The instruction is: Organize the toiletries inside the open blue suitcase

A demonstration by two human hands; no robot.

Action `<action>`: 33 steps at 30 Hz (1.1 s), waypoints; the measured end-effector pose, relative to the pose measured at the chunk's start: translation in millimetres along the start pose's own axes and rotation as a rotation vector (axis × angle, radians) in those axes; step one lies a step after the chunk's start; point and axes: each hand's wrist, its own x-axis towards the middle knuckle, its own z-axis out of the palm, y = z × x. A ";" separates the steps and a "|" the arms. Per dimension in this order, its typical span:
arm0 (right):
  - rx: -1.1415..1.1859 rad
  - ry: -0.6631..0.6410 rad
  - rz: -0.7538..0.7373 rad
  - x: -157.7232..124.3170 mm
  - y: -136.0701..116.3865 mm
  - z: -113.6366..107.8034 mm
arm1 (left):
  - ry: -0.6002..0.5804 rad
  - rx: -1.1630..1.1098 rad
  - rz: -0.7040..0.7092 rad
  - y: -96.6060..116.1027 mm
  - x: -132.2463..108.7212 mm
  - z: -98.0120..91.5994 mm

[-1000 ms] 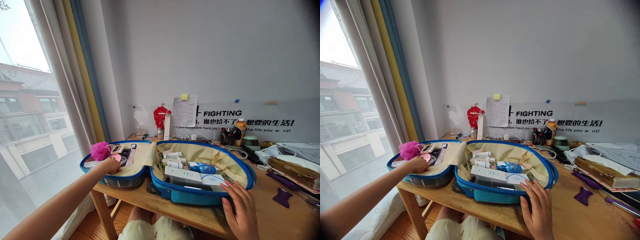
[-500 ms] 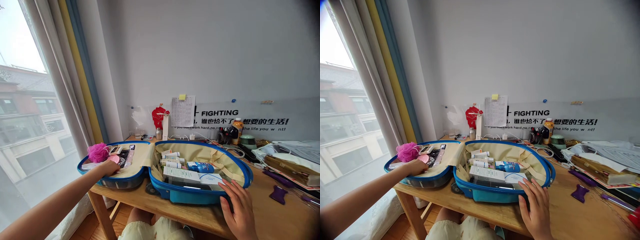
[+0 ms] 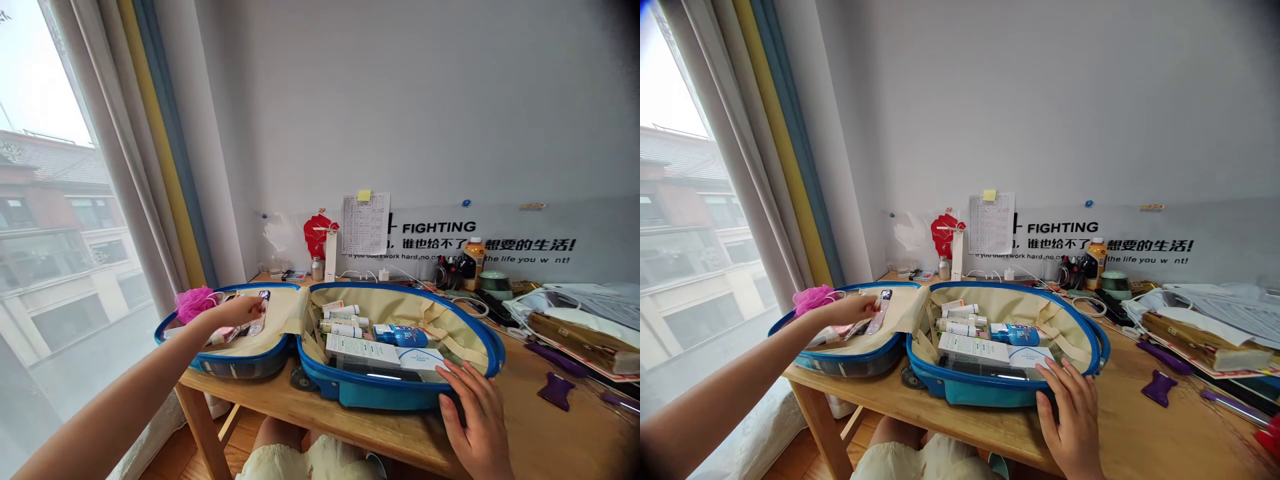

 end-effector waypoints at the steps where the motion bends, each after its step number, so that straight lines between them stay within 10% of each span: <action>1: 0.005 0.004 0.001 0.2 -0.1 0.1 | 0.042 -0.016 0.022 9.3 6.5 -10.0; 5: -0.006 -0.008 -0.002 0.5 -1.0 0.0 | 0.121 -0.057 0.148 67.9 45.2 -29.1; 13: -0.006 -0.035 0.026 -1.8 -0.3 -1.3 | 0.021 0.017 0.229 165.8 113.7 2.6; 26: -0.018 -0.030 0.014 -2.4 1.6 0.1 | 0.061 -0.169 0.247 172.5 120.2 10.0; 33: 0.013 -0.013 0.014 -3.5 2.2 2.3 | 0.296 -0.309 0.098 121.5 100.5 -12.0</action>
